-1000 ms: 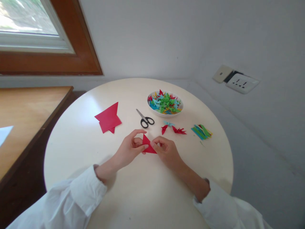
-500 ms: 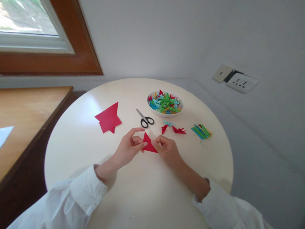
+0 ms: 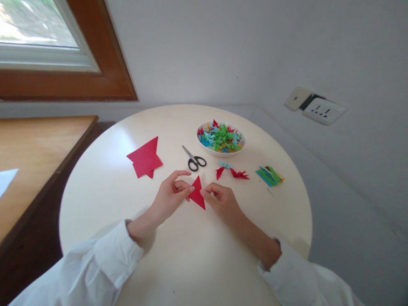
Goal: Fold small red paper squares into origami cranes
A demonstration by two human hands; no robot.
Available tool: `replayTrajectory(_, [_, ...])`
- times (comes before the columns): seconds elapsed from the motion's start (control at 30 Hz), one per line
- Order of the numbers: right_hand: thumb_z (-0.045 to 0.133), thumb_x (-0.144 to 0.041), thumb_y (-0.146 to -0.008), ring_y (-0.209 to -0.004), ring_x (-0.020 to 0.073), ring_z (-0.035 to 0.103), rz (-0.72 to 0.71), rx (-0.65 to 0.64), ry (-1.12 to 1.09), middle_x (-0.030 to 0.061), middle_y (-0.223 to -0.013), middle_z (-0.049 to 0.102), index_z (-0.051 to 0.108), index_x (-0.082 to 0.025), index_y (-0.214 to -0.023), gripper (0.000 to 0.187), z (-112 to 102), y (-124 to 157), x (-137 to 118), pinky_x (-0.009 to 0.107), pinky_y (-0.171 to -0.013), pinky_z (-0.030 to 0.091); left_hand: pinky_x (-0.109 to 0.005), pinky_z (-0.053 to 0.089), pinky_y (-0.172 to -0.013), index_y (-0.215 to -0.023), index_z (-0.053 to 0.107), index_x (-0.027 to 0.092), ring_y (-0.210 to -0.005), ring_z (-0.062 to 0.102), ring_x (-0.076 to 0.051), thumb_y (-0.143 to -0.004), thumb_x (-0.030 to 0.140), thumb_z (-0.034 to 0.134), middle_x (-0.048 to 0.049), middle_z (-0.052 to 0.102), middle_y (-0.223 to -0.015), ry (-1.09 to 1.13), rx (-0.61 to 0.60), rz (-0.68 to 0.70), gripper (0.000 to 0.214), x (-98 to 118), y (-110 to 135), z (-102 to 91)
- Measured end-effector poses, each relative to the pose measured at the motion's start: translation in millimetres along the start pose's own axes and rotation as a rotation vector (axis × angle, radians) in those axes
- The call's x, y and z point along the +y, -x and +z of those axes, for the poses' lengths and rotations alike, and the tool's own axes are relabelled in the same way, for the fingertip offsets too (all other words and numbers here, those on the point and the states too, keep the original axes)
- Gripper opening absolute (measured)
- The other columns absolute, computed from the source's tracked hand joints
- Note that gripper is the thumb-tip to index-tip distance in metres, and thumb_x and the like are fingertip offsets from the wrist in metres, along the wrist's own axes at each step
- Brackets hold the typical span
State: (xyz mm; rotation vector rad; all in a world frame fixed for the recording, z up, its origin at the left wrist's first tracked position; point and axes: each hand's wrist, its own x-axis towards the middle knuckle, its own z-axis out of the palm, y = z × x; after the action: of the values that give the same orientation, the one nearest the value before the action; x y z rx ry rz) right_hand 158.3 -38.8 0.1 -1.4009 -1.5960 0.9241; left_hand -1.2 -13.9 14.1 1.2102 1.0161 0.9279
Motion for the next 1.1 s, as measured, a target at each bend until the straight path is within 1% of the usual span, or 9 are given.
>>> replayTrajectory(0.33, [0.051,-0.031,-0.077,-0.059,0.0124,0.049,0.003,-0.017,0.021,-0.0005,-0.06,0.058,0.054,-0.018,-0.058,0.023,-0.4,0.3,0.2,0.026,-0.058,0.035,-0.021,0.041,-0.051,-0.096,0.051,0.016,-0.048,0.051,-0.009,-0.064,0.032,0.07,0.0033,0.062,-0.056,0.027,0.011,-0.003,0.04,0.1,0.8,-0.1])
replayTrajectory(0.47, [0.051,-0.031,-0.077,-0.06,0.0125,0.05,0.009,-0.021,0.013,0.0002,-0.061,0.059,0.055,-0.018,-0.058,0.023,-0.6,0.6,-0.8,0.026,-0.059,0.036,-0.023,0.042,-0.053,-0.095,0.052,0.016,-0.049,0.053,-0.01,-0.067,0.034,0.068,0.0023,0.062,-0.058,0.044,-0.002,-0.003,0.038,-0.3,1.2,0.1])
replayTrajectory(0.67, [0.05,-0.032,-0.077,-0.06,0.0126,0.049,0.026,0.018,0.001,0.0001,-0.061,0.058,0.055,-0.017,-0.059,0.023,-1.4,-0.6,0.0,0.026,-0.059,0.035,-0.025,0.046,-0.059,-0.095,0.052,0.016,-0.051,0.057,-0.011,-0.07,0.036,0.065,0.004,0.059,-0.053,0.076,-0.012,-0.001,0.034,-1.4,1.1,-1.6])
replayTrajectory(0.77, [0.05,-0.032,-0.077,-0.06,0.0127,0.048,0.041,0.035,-0.006,0.0003,-0.061,0.059,0.056,-0.017,-0.061,0.023,-1.9,-1.2,0.4,0.026,-0.059,0.035,-0.027,0.048,-0.063,-0.094,0.054,0.016,-0.054,0.06,-0.012,-0.071,0.037,0.065,0.003,0.061,-0.054,0.084,-0.006,0.006,0.034,-1.9,0.6,-2.6])
replayTrajectory(0.97, [0.05,-0.032,-0.076,-0.06,0.0129,0.049,0.043,0.041,-0.013,0.0009,-0.062,0.06,0.057,-0.017,-0.062,0.022,-2.1,-1.3,0.8,0.025,-0.055,0.035,-0.028,0.049,-0.065,-0.089,0.056,0.016,-0.058,0.06,-0.012,-0.064,0.032,0.071,0.0007,0.065,-0.063,0.131,-0.027,-0.006,0.034,0.3,1.4,-1.2])
replayTrajectory(1.1, [0.05,-0.032,-0.077,-0.061,0.0131,0.049,0.049,0.037,-0.026,0.0014,-0.062,0.06,0.058,-0.017,-0.063,0.022,-1.6,-1.4,1.5,0.025,-0.055,0.036,-0.027,0.048,-0.063,-0.086,0.056,0.016,-0.062,0.062,-0.014,-0.064,0.03,0.071,-0.001,0.067,-0.068,0.127,-0.047,0.004,0.03,1.1,1.6,-0.6])
